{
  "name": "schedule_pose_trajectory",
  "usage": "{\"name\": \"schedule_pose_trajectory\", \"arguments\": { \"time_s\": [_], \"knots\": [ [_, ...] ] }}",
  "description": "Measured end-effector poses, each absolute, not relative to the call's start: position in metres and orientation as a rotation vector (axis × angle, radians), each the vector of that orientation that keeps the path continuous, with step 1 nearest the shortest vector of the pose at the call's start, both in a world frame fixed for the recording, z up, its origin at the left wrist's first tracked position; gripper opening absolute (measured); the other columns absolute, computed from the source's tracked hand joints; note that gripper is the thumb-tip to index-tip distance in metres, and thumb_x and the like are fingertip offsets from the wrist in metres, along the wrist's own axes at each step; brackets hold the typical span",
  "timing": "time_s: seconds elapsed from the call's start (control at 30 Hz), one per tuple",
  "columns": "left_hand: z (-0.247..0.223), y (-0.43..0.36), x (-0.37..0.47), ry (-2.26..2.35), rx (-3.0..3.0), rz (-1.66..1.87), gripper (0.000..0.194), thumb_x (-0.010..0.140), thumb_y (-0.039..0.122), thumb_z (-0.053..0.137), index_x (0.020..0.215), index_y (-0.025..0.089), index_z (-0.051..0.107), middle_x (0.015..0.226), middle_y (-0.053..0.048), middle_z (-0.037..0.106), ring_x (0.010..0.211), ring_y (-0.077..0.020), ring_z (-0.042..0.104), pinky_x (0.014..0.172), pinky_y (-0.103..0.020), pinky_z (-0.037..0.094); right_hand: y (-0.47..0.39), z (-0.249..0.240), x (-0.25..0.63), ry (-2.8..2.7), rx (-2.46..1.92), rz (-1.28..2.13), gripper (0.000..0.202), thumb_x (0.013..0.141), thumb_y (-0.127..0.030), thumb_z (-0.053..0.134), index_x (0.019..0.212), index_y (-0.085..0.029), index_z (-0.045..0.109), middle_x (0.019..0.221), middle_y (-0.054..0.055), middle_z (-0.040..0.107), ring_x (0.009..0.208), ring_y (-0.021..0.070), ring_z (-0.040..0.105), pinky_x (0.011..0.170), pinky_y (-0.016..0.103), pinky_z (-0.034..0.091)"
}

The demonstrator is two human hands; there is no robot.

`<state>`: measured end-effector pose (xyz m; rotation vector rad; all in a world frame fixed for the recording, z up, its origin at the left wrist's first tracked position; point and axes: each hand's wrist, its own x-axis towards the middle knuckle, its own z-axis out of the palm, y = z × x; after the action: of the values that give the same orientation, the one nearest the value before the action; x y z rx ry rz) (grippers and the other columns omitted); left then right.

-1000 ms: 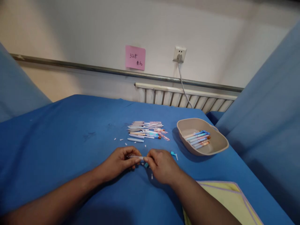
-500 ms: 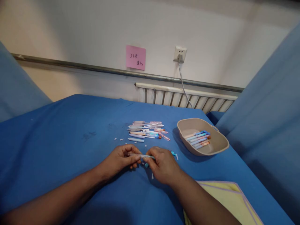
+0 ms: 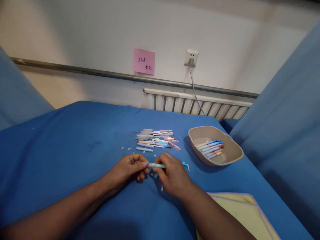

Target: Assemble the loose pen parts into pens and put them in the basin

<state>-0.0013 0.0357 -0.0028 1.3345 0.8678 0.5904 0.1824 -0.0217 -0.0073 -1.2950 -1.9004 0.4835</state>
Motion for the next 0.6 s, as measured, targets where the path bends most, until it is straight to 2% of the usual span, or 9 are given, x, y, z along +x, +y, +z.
{"name": "schedule_pose_trajectory", "arguments": {
  "time_s": [0.17,0.37,0.43,0.5,0.6],
  "knots": [
    [0.0,0.032,-0.002,0.853,1.447,0.627,0.026,0.071,0.036,0.068,0.076,0.012,0.06,0.067,-0.001,0.064,0.054,-0.0097,0.054,0.054,-0.023,0.045,-0.02,-0.008,0.185,-1.928,-1.316,0.523,0.013,0.086,-0.028,0.053,0.08,-0.019,0.059,0.075,0.002,0.061,0.07,0.0142,0.056,0.065,0.025,0.04],
    [0.009,0.027,-0.005,0.88,1.827,0.691,0.015,0.075,0.029,0.065,0.079,0.015,0.067,0.076,-0.002,0.066,0.073,-0.0148,0.058,0.07,-0.025,0.044,-0.018,-0.01,0.185,-1.868,-1.309,0.841,0.031,0.09,-0.033,0.045,0.067,-0.017,0.057,0.058,-0.003,0.055,0.056,0.0104,0.051,0.053,0.021,0.037],
    [0.008,0.029,-0.005,0.904,1.777,0.699,0.017,0.074,0.031,0.066,0.079,0.015,0.066,0.074,-0.002,0.066,0.07,-0.0145,0.058,0.066,-0.025,0.045,-0.018,-0.009,0.184,-1.815,-1.297,0.894,0.031,0.09,-0.035,0.044,0.071,-0.017,0.059,0.06,-0.002,0.057,0.057,0.0105,0.053,0.053,0.021,0.038],
    [0.004,0.033,-0.004,0.924,1.656,0.718,0.021,0.072,0.033,0.067,0.078,0.013,0.063,0.068,-0.001,0.063,0.062,-0.0129,0.057,0.059,-0.024,0.044,-0.019,-0.008,0.182,-1.751,-1.289,0.884,0.021,0.086,-0.036,0.051,0.082,-0.017,0.059,0.07,-0.001,0.062,0.063,0.0116,0.056,0.055,0.021,0.04],
    [-0.002,0.038,-0.003,0.903,1.511,0.724,0.027,0.071,0.037,0.068,0.078,0.012,0.06,0.065,-0.001,0.062,0.054,-0.0107,0.054,0.053,-0.023,0.044,-0.02,-0.009,0.181,-1.711,-1.318,0.76,0.016,0.08,-0.03,0.06,0.089,-0.018,0.056,0.077,-0.001,0.062,0.065,0.0124,0.056,0.058,0.023,0.042]
  ]
}}
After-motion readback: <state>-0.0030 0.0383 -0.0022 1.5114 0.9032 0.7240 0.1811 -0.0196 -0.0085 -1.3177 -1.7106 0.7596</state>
